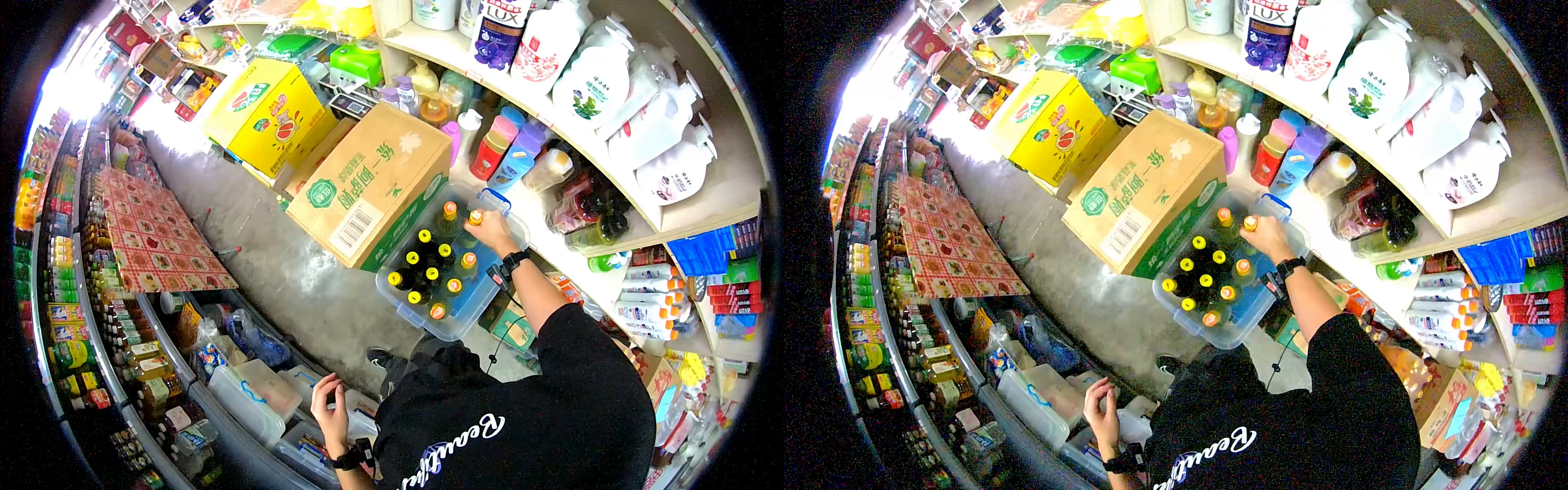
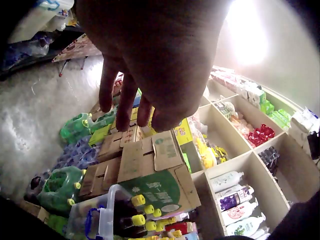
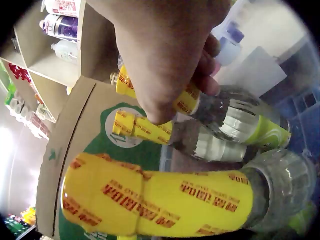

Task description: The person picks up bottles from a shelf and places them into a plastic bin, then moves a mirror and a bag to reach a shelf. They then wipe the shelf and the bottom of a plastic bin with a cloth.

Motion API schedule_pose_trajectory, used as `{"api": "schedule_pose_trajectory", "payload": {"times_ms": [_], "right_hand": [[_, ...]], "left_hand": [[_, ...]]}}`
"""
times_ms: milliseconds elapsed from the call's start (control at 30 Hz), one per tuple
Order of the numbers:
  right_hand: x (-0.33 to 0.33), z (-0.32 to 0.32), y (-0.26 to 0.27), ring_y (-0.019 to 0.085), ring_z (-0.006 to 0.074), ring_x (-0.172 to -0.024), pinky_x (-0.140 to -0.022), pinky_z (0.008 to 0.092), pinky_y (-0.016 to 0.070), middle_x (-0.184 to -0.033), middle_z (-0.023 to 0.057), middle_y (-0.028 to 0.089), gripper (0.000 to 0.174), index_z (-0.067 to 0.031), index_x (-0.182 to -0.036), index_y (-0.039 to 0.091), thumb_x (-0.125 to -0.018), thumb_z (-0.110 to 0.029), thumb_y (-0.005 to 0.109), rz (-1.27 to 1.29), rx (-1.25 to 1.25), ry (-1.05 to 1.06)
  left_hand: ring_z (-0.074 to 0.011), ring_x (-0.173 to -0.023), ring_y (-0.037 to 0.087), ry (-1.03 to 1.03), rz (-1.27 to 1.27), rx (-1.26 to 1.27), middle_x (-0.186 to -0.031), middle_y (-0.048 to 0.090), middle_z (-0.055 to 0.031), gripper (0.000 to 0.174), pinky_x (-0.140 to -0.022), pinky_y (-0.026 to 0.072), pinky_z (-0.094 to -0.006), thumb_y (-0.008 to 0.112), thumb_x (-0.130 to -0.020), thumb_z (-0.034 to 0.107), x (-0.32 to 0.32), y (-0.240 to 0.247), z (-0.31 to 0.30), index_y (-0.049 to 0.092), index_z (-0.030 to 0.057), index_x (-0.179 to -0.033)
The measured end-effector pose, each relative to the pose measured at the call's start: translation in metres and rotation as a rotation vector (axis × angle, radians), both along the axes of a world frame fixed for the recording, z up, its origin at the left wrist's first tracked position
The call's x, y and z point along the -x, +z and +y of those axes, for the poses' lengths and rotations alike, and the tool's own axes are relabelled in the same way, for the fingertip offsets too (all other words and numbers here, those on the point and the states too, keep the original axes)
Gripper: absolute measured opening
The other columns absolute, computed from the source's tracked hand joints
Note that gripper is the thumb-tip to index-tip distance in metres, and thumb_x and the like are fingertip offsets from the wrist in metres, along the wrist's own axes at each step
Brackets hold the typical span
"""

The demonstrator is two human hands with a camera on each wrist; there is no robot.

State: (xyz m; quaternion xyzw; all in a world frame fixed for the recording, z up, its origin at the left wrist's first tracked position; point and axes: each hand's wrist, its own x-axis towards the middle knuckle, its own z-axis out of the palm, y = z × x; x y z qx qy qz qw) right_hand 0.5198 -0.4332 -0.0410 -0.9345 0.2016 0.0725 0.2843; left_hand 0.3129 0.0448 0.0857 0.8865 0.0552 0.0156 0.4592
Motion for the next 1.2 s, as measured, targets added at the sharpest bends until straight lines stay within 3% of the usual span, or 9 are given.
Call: {"api": "schedule_pose_trajectory", "payload": {"times_ms": [267, 567, 767, 900, 1033, 1100, 1133, 1167, 1200], "right_hand": [[0.005, 0.016, -0.002, 0.069, 0.0402, -0.086, -0.079, 0.0489, 0.0558, -0.090, 0.0202, 0.072, 0.035, -0.0130, -0.098, 0.073, -0.079, -0.042, 0.069, 0.011, 0.006, 0.066], [0.012, 0.032, 0.009, 0.067, 0.0452, -0.089, -0.081, 0.0504, 0.0543, -0.092, 0.0257, 0.070, 0.046, -0.0050, -0.098, 0.069, -0.078, -0.046, 0.073, 0.054, -0.004, 0.088], [0.017, 0.013, -0.016, 0.068, 0.0425, -0.093, -0.083, 0.0493, 0.0537, -0.100, 0.0251, 0.070, 0.048, -0.0026, -0.109, 0.063, -0.079, -0.038, 0.075, -0.010, -0.190, 0.188], [0.025, -0.010, -0.024, 0.070, 0.0343, -0.093, -0.084, 0.0433, 0.0542, -0.101, 0.0220, 0.071, 0.047, -0.0024, -0.124, 0.060, -0.082, -0.022, 0.069, 0.005, -0.335, 0.313], [0.037, -0.015, 0.028, 0.069, 0.0290, -0.087, -0.078, 0.0406, 0.0538, -0.095, 0.0190, 0.071, 0.045, -0.0020, -0.123, 0.062, -0.081, -0.017, 0.068, 0.167, -0.085, 0.232], [0.045, -0.052, -0.018, 0.069, 0.0372, -0.096, -0.082, 0.0428, 0.0549, -0.105, 0.0224, 0.071, 0.043, -0.0008, -0.121, 0.064, -0.084, -0.022, 0.066, 0.049, 0.242, 0.326], [0.056, -0.045, -0.007, 0.069, 0.0394, -0.097, -0.086, 0.0414, 0.0545, -0.106, 0.0232, 0.071, 0.044, 0.0003, -0.123, 0.064, -0.086, -0.022, 0.065, -0.041, 0.247, 0.280], [0.063, -0.066, -0.029, 0.069, 0.0346, -0.098, -0.088, 0.0397, 0.0535, -0.110, 0.0218, 0.071, 0.041, 0.0014, -0.123, 0.063, -0.088, -0.019, 0.064, -0.070, 0.152, 0.240], [0.070, -0.041, 0.002, 0.069, 0.0281, -0.098, -0.088, 0.0388, 0.0536, -0.111, 0.0206, 0.070, 0.039, 0.0025, -0.124, 0.062, -0.090, -0.017, 0.062, 0.028, -0.087, 0.077]], "left_hand": [[-0.0271, -0.101, 0.066, -0.027, -0.005, -0.009, -0.110, 0.069, -0.0145, 0.006, -0.089, 0.0511, -0.0368, 0.068, -0.090, 0.003, -0.001, -0.005, 0.001, 0.069, 0.0001, -0.096], [-0.0276, -0.102, 0.066, -0.010, 0.039, 0.063, -0.111, 0.068, -0.0154, 0.007, -0.087, 0.0516, -0.0364, 0.068, -0.091, 0.003, 0.006, -0.011, 0.007, 0.068, -0.0011, -0.097], [-0.0230, -0.099, 0.066, 0.004, 0.090, 0.104, -0.115, 0.067, -0.0146, 0.010, -0.085, 0.0541, -0.0328, 0.067, -0.090, 0.000, 0.013, -0.016, 0.018, 0.066, -0.0017, -0.100], [-0.0205, -0.097, 0.067, 0.056, 0.067, 0.120, -0.116, 0.067, -0.0125, 0.017, -0.085, 0.0547, -0.0319, 0.066, -0.090, -0.001, 0.024, -0.028, 0.041, 0.065, -0.0012, -0.108], [-0.0183, -0.097, 0.067, 0.201, 0.038, 0.130, -0.116, 0.067, -0.0114, 0.020, -0.085, 0.0540, -0.0304, 0.067, -0.091, 0.001, 0.040, -0.041, 0.076, 0.065, -0.0009, -0.111], [-0.0181, -0.096, 0.066, 0.274, 0.051, 0.157, -0.114, 0.068, -0.0114, 0.020, -0.085, 0.0537, -0.0304, 0.068, -0.091, 0.003, 0.049, -0.040, 0.095, 0.067, -0.0007, -0.111], [-0.0185, -0.096, 0.067, 0.295, 0.011, 0.098, -0.113, 0.069, -0.0110, 0.020, -0.086, 0.0537, -0.0310, 0.069, -0.091, 0.004, 0.054, -0.039, 0.102, 0.068, -0.0005, -0.110], [-0.0187, -0.096, 0.067, 0.310, -0.006, 0.020, -0.113, 0.069, -0.0107, 0.020, -0.086, 0.0538, -0.0315, 0.070, -0.090, 0.005, 0.057, -0.028, 0.108, 0.068, 0.0003, -0.110], [-0.0187, -0.096, 0.067, 0.378, -0.027, 0.000, -0.112, 0.069, -0.0106, 0.020, -0.086, 0.0539, -0.0315, 0.070, -0.090, 0.006, 0.068, -0.032, 0.121, 0.068, 0.0003, -0.109]]}}
